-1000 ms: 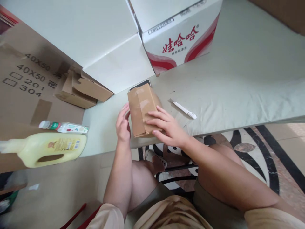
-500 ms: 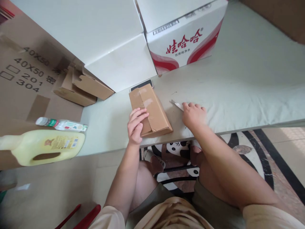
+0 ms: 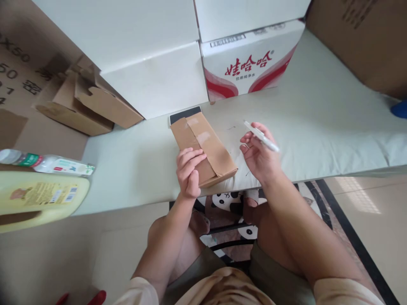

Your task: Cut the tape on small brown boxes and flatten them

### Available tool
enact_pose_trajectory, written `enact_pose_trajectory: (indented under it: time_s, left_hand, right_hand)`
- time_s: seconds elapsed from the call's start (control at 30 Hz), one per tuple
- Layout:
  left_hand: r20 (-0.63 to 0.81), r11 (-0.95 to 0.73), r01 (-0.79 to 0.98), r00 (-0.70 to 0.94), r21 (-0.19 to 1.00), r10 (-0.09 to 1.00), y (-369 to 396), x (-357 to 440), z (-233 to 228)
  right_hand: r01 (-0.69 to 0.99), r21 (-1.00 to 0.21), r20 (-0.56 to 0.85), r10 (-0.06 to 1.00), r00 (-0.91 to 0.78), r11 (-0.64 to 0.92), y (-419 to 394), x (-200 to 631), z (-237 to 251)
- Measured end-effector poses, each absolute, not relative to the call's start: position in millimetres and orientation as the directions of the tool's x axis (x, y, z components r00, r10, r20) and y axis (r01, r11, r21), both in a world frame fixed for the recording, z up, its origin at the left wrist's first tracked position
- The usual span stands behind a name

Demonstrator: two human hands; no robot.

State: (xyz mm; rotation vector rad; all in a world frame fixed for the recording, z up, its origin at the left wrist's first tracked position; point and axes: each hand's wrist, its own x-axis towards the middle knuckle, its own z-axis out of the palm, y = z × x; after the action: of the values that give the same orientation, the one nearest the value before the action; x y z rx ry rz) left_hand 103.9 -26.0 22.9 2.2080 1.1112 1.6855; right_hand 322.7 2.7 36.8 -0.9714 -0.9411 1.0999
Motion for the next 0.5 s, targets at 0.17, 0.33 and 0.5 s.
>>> enact_pose_trajectory:
  time_s: [0.17, 0.33, 0.5]
  left_hand:
    - [0.751, -0.684, 0.476, 0.07, 0.553, 0.656, -31.6, 112.3, 24.2]
    - [0.733, -0.656, 0.505, 0.065, 0.561, 0.677, -35.8, 119.1, 27.0]
    - [0.764, -0.677, 0.498, 0.044, 0.542, 0.644, -34.5, 122.1, 24.4]
  right_hand:
    - [-0.066, -0.946, 0.288, 0.916, 0.281, 0.318, -15.6, 303.8, 80.5]
    - [0.355, -0.863, 0.398, 0.916, 0.038, 0.36, -23.8, 272.6, 113.8]
    - [0.538, -0.762, 0.356, 0.927, -0.115, 0.36, -9.5, 256.1, 106.6]
